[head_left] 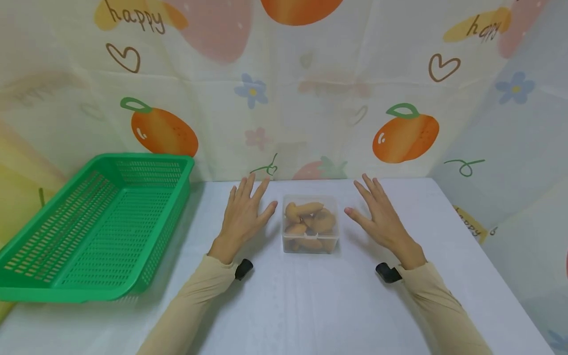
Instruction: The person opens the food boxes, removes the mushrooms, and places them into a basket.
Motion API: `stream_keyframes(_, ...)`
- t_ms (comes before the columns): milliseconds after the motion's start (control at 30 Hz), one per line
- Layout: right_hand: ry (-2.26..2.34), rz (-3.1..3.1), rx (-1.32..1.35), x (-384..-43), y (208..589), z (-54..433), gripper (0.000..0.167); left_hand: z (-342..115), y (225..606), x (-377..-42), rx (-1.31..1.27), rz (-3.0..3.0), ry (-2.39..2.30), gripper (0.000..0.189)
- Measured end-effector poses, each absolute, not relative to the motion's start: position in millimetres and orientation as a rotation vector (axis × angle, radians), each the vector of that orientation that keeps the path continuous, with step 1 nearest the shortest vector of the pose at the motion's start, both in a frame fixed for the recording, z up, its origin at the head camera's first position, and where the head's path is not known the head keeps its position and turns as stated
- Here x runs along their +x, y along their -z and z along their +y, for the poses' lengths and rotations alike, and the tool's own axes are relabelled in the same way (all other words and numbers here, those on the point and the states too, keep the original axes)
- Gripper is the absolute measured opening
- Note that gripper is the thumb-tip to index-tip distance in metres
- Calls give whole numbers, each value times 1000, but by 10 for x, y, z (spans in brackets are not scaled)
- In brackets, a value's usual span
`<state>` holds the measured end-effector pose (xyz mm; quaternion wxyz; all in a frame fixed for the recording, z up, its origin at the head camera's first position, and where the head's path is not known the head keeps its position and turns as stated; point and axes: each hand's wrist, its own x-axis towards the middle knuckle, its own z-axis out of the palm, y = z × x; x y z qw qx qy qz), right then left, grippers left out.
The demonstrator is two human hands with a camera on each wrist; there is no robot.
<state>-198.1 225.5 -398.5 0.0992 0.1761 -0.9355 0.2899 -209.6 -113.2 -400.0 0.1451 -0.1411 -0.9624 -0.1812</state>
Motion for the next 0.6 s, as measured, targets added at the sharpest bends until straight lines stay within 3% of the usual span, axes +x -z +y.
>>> stream_keyframes(600, -1151, -2770, 687, -1805, 4002, 2056, 79, -1022, 4028, -1888, -608, -2727, 746, 56)
